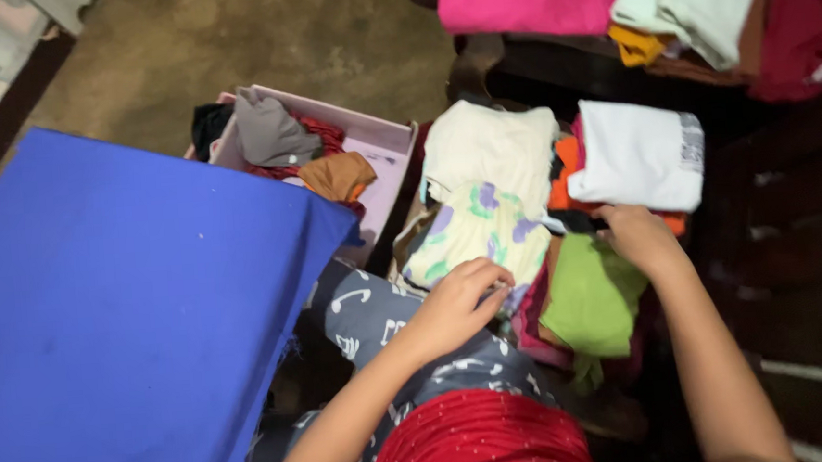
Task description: The person sits on the floor and folds various garments one by one on a blue mat, then places them into a pink plastic bin. Items include a light blue patterned top, an orange top, a pink top, a maroon buttoned top, an orange bra, a lime green top, a maroon top, an orange top, a maroon top, a grey bra, and an olive green bra.
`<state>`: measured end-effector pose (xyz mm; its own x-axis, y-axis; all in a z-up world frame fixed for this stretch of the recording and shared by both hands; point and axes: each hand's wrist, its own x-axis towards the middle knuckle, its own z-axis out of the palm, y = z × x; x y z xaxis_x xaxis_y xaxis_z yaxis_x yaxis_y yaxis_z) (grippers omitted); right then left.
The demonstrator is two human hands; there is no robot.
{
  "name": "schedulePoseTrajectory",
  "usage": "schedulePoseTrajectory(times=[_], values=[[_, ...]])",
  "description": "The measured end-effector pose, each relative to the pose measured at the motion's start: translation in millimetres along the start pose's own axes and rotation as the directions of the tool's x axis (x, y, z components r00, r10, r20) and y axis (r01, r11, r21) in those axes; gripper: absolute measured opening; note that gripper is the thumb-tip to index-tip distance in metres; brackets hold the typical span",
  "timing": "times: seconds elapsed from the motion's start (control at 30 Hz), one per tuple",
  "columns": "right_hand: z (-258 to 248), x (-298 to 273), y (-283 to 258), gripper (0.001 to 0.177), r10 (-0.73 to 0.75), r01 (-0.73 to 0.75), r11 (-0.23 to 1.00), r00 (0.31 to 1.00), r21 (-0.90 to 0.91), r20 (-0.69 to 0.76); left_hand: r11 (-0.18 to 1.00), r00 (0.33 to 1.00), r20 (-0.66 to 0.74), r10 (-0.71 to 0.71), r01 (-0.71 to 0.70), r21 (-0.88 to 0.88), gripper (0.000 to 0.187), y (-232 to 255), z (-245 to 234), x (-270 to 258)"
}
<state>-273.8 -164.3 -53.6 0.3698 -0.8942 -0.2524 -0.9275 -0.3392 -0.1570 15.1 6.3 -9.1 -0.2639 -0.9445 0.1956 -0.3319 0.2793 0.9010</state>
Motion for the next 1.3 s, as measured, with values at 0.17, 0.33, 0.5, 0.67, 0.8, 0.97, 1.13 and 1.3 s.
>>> schedulePoseTrajectory(times=[0.17,0.33,0.5,0.67,0.8,0.97,1.13,1.3], values=[[-33.4,6.4,-58.5,0.036,-0.184,0.176,0.912,0.983,0.37,-0.015,0.986,0.996,-0.087,0.016,-0.001,0.167,0.019,-12.5,-33.7,-6.1],[-61.3,31.4,-168.3,0.033,-0.587,0.516,0.654,0.808,0.553,-0.059,0.94,0.975,-0.216,0.057,0.02,0.34,0.028,-28.0,-94.1,-12.1],[-20.1,133.7,-249.6,0.028,-0.633,0.455,0.601,0.773,0.657,0.043,0.816,0.909,-0.417,0.018,0.228,0.532,0.03,-64.4,-182.3,-14.4],[112.1,275.2,-304.8,0.024,-0.672,0.414,0.516,0.739,0.75,0.055,0.757,0.872,-0.488,0.029,0.299,0.58,0.029,-116.0,-251.1,-15.6],[225.4,349.1,-330.9,0.021,-0.596,0.252,0.546,0.788,0.799,0.158,0.763,0.859,-0.512,0.021,0.317,0.563,0.029,-161.1,-288.7,-5.2],[311.5,371.5,-357.9,0.019,-0.406,-0.015,0.645,0.84,0.764,0.36,0.727,0.89,-0.456,-0.024,0.329,0.603,0.026,-205.9,-312.9,15.4],[345.5,366.2,-371.7,0.032,-0.538,0.482,0.76,0.843,0.437,0.008,0.751,0.921,-0.386,-0.055,0.293,0.592,0.024,-220.4,-323.6,37.3],[378.1,366.9,-413.1,0.058,-0.604,0.592,0.672,0.786,0.445,-0.132,0.738,0.932,-0.348,-0.098,0.302,0.603,0.026,-212.5,-320.3,37.7]])
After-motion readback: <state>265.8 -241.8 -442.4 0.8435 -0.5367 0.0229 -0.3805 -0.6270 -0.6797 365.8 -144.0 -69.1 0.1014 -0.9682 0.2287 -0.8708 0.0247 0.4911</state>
